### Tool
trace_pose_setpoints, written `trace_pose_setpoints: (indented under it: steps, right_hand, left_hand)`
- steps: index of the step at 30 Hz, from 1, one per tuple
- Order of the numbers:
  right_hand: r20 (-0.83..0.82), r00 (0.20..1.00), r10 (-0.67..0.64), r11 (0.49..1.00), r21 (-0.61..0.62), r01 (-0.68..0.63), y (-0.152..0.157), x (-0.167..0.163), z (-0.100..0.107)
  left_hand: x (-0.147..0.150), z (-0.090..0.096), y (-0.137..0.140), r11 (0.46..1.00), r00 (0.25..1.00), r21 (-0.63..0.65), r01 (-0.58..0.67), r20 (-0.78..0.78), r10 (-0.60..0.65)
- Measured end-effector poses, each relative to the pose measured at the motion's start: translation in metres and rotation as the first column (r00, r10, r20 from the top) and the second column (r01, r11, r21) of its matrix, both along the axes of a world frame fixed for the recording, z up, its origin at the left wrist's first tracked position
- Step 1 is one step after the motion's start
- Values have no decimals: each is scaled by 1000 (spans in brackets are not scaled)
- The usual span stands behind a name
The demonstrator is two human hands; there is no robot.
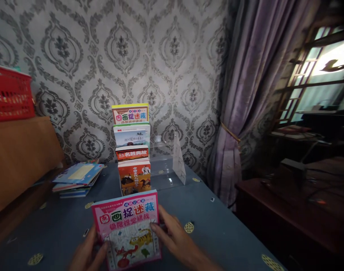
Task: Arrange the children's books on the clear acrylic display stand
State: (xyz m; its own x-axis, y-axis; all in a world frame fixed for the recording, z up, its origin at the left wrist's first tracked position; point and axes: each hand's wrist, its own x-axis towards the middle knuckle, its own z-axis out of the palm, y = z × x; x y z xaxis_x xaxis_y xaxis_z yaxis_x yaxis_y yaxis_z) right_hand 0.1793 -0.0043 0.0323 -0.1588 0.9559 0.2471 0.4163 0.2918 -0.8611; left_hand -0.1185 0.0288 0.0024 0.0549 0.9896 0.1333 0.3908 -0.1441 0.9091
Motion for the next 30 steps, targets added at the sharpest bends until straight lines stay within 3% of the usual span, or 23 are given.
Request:
trace_pose_setpoints:
  steps: [4, 8, 13, 18, 24, 30]
  right_hand:
    - [-12, 1000, 19, 999, 32, -19, -1, 0, 5]
    - [-26, 1000, -10, 998, 54, 12, -2, 5, 3]
    - [-56, 998, -40, 994, 95, 45, 0, 14, -3]
    - [-96, 995, -14, 996, 91, 22, 2, 17, 0]
    - [-138, 990, -20, 997, 69, 29, 6, 18, -2]
    - [-153, 985, -74, 989, 116, 92, 13, 35, 8]
  left_hand:
    - [19, 12, -3, 996, 999, 76, -37, 23, 36]
    - [31, 24, -4, 993, 997, 95, 72, -42, -68]
    - [45, 24, -2, 985, 994, 161, 58, -102, -42]
    - [51, 29, 0, 987, 978, 141, 80, -205, -50]
    - [54, 43, -5, 986, 976, 150, 72, -213, -39]
    - [77, 57, 2, 981, 956, 141, 133, -279, -89]
